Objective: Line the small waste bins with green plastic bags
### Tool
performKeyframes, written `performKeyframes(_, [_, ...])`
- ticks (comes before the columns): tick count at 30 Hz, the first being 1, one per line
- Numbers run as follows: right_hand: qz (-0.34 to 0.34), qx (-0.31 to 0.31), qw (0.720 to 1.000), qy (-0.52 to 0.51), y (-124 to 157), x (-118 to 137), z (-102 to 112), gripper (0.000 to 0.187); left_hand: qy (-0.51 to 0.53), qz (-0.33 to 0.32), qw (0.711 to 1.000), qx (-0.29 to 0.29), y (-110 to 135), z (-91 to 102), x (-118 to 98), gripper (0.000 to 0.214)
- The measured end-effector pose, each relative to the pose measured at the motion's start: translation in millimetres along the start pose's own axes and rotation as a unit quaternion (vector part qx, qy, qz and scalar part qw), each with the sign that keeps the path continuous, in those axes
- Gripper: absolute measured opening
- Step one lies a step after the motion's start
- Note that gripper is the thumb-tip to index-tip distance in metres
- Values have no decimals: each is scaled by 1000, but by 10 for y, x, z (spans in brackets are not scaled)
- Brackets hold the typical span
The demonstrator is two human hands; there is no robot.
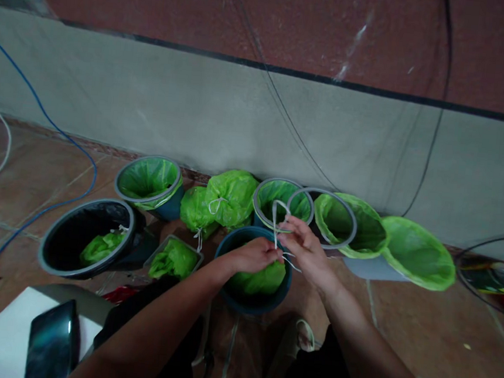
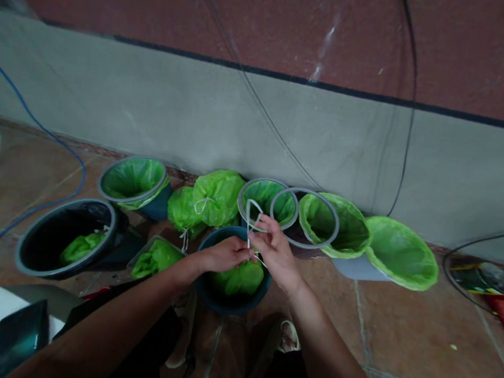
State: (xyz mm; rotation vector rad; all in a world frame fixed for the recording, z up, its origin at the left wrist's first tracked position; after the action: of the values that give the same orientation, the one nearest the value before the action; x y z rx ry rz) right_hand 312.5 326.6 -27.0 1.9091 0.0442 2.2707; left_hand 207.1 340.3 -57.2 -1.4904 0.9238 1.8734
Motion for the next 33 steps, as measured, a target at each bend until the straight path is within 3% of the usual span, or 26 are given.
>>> performKeyframes(3, [11, -8, 989, 150, 18, -93, 49, 59, 70, 58, 995, -43, -13, 71, 154, 35])
performKeyframes(7, [52, 33, 931, 360, 96, -148, -26, 23, 145, 95, 979, -108, 4, 188, 243, 35])
performKeyframes(10, [75, 31, 907, 412, 133, -86, -52, 31, 194, 125, 962, -144, 22, 241, 286, 26])
performKeyframes(13, [77, 91, 920, 373, 165, -50, -154, 37, 208, 124, 955, -170, 33, 311, 277, 18])
performKeyframes(17, [43, 209, 931, 295, 219, -107, -294, 42, 40, 56, 990, -120, 47, 373, 50, 13])
performKeyframes(18, [31, 201, 939, 277, 196, -122, -264, 44, -21, 32, 994, -102, 62, 373, -36, 14])
performKeyframes(20, [11, 123, 961, 246, 104, -136, -119, 48, -134, -17, 988, -72, 103, 351, -204, 18])
performKeyframes(23, [27, 37, 979, 196, 5, -125, -1, 41, -264, -73, 961, -44, 164, 284, -382, 24])
performKeyframes(26, [39, 89, 989, 113, -12, -145, -155, 31, -338, -114, 934, -30, 205, 215, -459, 24])
performKeyframes(33, [-42, 128, 991, -2, 2, -265, -291, 30, -401, -173, 900, -24, 285, 167, -548, 20])
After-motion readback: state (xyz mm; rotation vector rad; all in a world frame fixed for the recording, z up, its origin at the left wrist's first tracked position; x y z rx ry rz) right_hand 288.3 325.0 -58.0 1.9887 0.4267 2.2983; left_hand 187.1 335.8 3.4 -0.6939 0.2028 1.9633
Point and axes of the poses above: each hand's wrist, its own y-axis away from the middle knuckle, its own z-axis out of the back of the hand, x = y × z, the point moved 8 cm from there along -y, towards the middle knuckle, and after that the axes turned 7 degrees about y, right-handed, at the moved point
